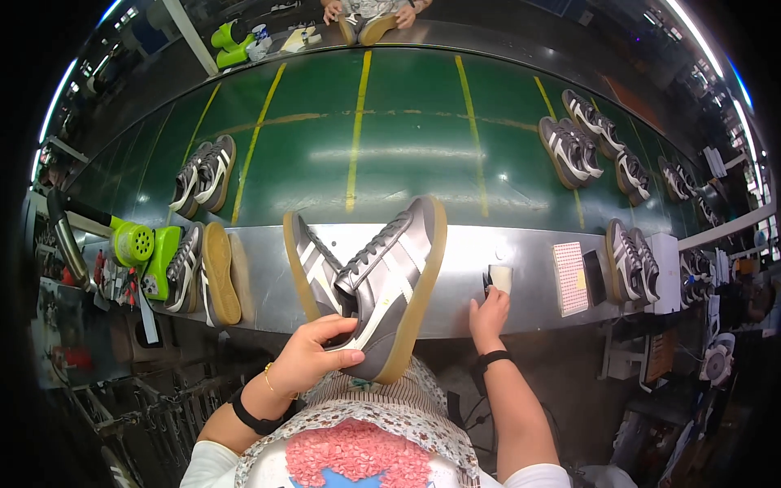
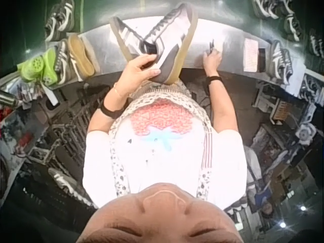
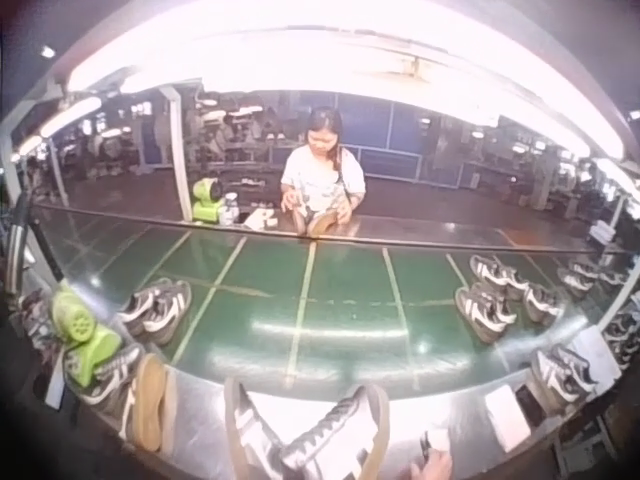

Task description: The recorder is inspecting and documenting finished shoes on a manufacturing line, checking the quality, soles, and labels, then taking notes in a ledger.

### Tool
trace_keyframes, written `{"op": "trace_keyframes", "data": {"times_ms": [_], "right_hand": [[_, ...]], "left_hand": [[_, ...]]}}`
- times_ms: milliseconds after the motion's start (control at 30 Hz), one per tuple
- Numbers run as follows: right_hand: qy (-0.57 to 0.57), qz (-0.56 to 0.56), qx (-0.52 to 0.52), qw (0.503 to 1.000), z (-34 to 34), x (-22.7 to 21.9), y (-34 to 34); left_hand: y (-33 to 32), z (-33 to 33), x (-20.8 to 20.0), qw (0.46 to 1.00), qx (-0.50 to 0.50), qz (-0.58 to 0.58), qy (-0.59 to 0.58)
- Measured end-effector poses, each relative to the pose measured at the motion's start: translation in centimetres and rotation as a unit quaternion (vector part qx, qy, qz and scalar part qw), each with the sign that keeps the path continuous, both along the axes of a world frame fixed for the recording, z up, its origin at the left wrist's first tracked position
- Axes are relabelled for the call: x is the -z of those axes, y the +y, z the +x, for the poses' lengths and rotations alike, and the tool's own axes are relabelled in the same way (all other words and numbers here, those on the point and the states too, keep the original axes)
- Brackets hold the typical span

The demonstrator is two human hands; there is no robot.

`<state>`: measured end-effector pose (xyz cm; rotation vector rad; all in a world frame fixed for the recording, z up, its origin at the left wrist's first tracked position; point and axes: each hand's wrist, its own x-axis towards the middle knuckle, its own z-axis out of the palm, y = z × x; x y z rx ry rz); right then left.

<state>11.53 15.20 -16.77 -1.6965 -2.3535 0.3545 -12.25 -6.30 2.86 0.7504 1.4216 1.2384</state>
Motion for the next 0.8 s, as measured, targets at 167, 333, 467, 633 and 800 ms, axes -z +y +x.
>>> {"op": "trace_keyframes", "data": {"times_ms": [167, 333, 467, 633, 800], "right_hand": [[-0.036, -0.073, -0.032, 0.996, 1.2, 0.7, 1.7], [0.05, -0.114, 0.01, 0.992, 0.9, 0.6, 2.4], [0.204, -0.106, -0.133, 0.964, -1.3, -6.0, 0.5], [0.311, -0.16, -0.332, 0.876, -7.7, -23.3, -8.4], [0.249, -0.089, -0.443, 0.857, -10.2, -27.9, -12.4]], "left_hand": [[-1.2, -0.2, -0.3, 0.998, -0.011, 0.023, 0.054], [-2.1, -0.4, -1.9, 0.998, -0.021, 0.021, 0.051], [-3.7, -1.2, -2.9, 0.994, -0.014, 0.02, 0.103], [-5.7, -2.4, -5.1, 0.996, -0.022, 0.031, 0.084], [-7.2, -4.1, -7.0, 0.998, 0.039, 0.016, 0.057]]}}
